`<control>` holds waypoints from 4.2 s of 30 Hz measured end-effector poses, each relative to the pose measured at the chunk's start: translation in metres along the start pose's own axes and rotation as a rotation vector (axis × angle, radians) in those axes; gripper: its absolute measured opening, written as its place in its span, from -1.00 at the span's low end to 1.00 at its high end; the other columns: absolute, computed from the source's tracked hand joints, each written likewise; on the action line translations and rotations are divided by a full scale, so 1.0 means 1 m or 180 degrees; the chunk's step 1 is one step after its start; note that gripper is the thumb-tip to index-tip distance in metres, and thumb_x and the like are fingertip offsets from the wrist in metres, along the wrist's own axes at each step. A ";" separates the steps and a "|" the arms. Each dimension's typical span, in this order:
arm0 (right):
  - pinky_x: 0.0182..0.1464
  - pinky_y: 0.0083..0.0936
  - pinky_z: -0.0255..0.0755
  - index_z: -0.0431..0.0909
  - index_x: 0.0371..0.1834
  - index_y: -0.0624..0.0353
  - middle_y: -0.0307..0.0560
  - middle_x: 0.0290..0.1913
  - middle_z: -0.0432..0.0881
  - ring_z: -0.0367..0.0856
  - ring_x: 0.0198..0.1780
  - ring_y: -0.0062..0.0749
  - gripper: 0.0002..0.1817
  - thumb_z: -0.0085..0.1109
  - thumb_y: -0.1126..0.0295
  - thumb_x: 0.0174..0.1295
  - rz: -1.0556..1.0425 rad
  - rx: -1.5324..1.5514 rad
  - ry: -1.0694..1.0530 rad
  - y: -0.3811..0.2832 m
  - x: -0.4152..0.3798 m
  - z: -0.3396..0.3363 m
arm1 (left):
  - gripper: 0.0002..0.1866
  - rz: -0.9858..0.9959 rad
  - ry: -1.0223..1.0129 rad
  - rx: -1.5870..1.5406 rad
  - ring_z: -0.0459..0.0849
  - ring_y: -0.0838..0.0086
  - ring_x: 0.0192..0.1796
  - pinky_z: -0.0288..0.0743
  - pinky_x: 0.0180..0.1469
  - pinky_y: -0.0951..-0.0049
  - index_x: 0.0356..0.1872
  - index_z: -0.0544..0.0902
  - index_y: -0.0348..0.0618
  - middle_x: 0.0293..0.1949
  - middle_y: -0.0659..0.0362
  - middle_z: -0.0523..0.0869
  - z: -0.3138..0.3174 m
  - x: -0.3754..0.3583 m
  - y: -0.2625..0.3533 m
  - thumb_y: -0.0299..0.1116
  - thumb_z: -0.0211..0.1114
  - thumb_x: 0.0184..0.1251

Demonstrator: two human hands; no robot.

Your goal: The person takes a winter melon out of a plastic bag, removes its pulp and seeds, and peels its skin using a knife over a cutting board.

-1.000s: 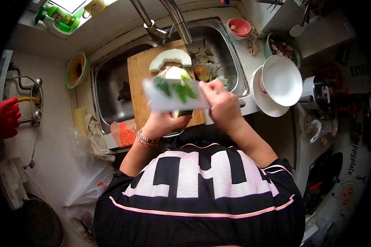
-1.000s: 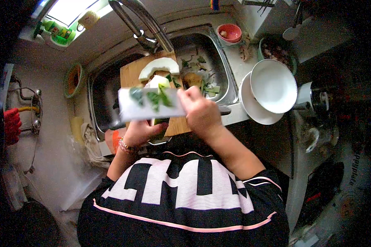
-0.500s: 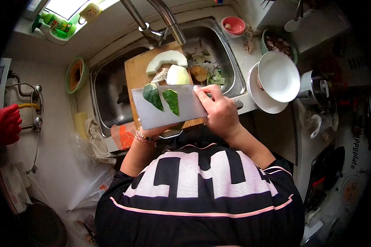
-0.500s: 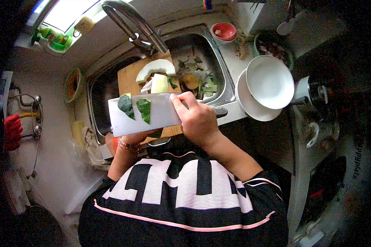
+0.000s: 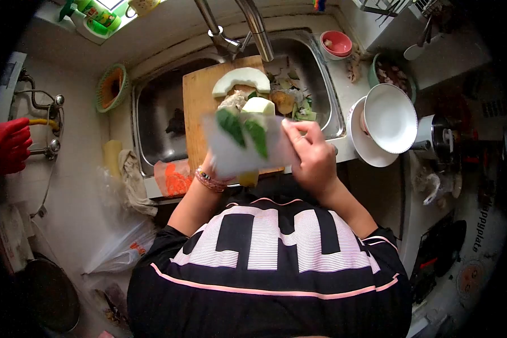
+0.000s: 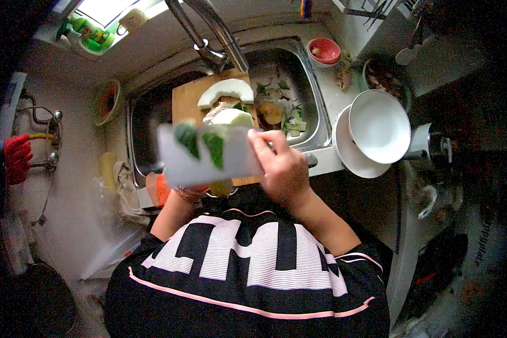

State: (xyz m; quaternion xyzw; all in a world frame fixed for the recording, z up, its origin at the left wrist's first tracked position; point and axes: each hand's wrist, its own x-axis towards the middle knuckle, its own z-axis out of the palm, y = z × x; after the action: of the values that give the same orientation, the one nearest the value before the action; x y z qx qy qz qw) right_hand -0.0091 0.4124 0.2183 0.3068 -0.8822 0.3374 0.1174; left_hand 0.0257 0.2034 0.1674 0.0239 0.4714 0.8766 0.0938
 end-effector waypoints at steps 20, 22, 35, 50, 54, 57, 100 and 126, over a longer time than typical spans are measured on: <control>-0.42 -0.45 0.46 0.58 -0.02 0.28 -0.11 -0.19 0.55 0.60 -0.41 -0.39 -0.62 0.06 0.37 0.10 -0.0974 -0.0481 0.0060 -0.009 0.006 0.000 | -0.50 -0.1136 0.1199 -0.0877 0.67 0.43 -0.25 0.60 -0.24 0.39 -0.12 0.59 -0.02 -0.23 0.17 0.67 0.013 0.026 0.003 0.22 0.12 0.30; -0.42 -0.45 0.47 0.58 -0.03 0.28 -0.11 -0.19 0.55 0.61 -0.41 -0.38 -0.63 0.06 0.38 0.09 -0.0958 -0.0478 0.0122 -0.005 0.005 0.001 | -0.51 -0.1080 0.1239 -0.0764 0.67 0.45 -0.23 0.60 -0.23 0.40 -0.08 0.58 -0.02 -0.20 0.19 0.66 0.015 0.024 0.004 0.19 0.12 0.31; -0.28 -0.14 0.52 0.56 -0.16 0.14 -0.01 -0.21 0.53 0.62 -0.30 0.07 -0.76 0.00 0.57 0.12 0.1242 -0.0814 -0.0564 0.043 0.006 0.000 | -0.50 -0.0778 0.0440 -0.0270 0.59 0.41 -0.38 0.50 -0.36 0.44 0.06 0.46 -0.23 -0.34 0.19 0.59 0.018 0.009 0.014 0.04 -0.10 0.51; -0.47 -0.42 0.46 0.57 -0.10 0.27 -0.09 -0.25 0.52 0.58 -0.48 -0.34 -0.67 0.07 0.39 0.06 -0.1110 -0.0215 -0.0145 -0.013 0.009 -0.010 | -0.52 -0.0986 0.1483 -0.0032 0.67 0.52 -0.31 0.56 -0.26 0.48 -0.12 0.64 -0.20 -0.28 0.17 0.71 0.023 0.036 0.011 0.09 0.18 0.36; -0.40 -0.39 0.52 0.59 -0.09 0.27 -0.07 -0.20 0.57 0.64 -0.39 -0.24 -0.67 0.12 0.50 0.01 -0.0897 -0.0338 -0.0179 -0.011 0.009 -0.009 | -0.53 -0.1038 0.1428 -0.0349 0.68 0.48 -0.35 0.58 -0.25 0.45 -0.07 0.61 -0.18 -0.28 0.16 0.70 0.025 0.033 0.016 0.07 0.16 0.38; -0.40 -0.38 0.52 0.59 -0.10 0.26 -0.08 -0.22 0.56 0.62 -0.42 -0.21 -0.69 0.11 0.52 0.03 -0.0738 -0.0394 -0.0074 -0.006 0.012 -0.008 | -0.57 -0.1141 0.1283 -0.0092 0.68 0.44 -0.25 0.59 -0.18 0.45 0.01 0.58 -0.13 -0.19 0.13 0.69 0.028 0.023 0.031 0.02 0.14 0.40; -0.17 -0.19 0.48 0.56 -0.25 0.18 0.06 -0.22 0.52 0.59 -0.20 0.05 -0.80 -0.01 0.62 0.09 0.0926 0.0195 -0.0174 0.059 -0.002 0.032 | -0.56 0.0156 0.0285 0.0183 0.56 0.59 0.00 0.43 0.03 0.58 0.25 0.33 -0.28 0.03 0.20 0.59 0.017 0.003 0.028 -0.22 0.05 0.51; -0.20 -0.39 0.41 0.55 -0.30 0.36 0.09 -0.35 0.50 0.55 -0.27 -0.10 -0.85 0.04 0.62 0.05 0.1001 0.1335 0.0180 0.047 0.020 -0.001 | -0.11 -0.0226 -0.1406 -0.2203 0.31 0.02 0.35 0.52 0.09 -0.12 0.48 0.00 0.00 0.32 -0.16 0.28 -0.036 0.063 0.111 0.09 0.24 0.25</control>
State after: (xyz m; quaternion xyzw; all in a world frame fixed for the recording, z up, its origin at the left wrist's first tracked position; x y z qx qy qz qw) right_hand -0.0540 0.4318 0.2025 0.1741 -0.8262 0.5354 0.0220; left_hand -0.0562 0.1259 0.2366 0.1622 0.1178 0.9534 0.2254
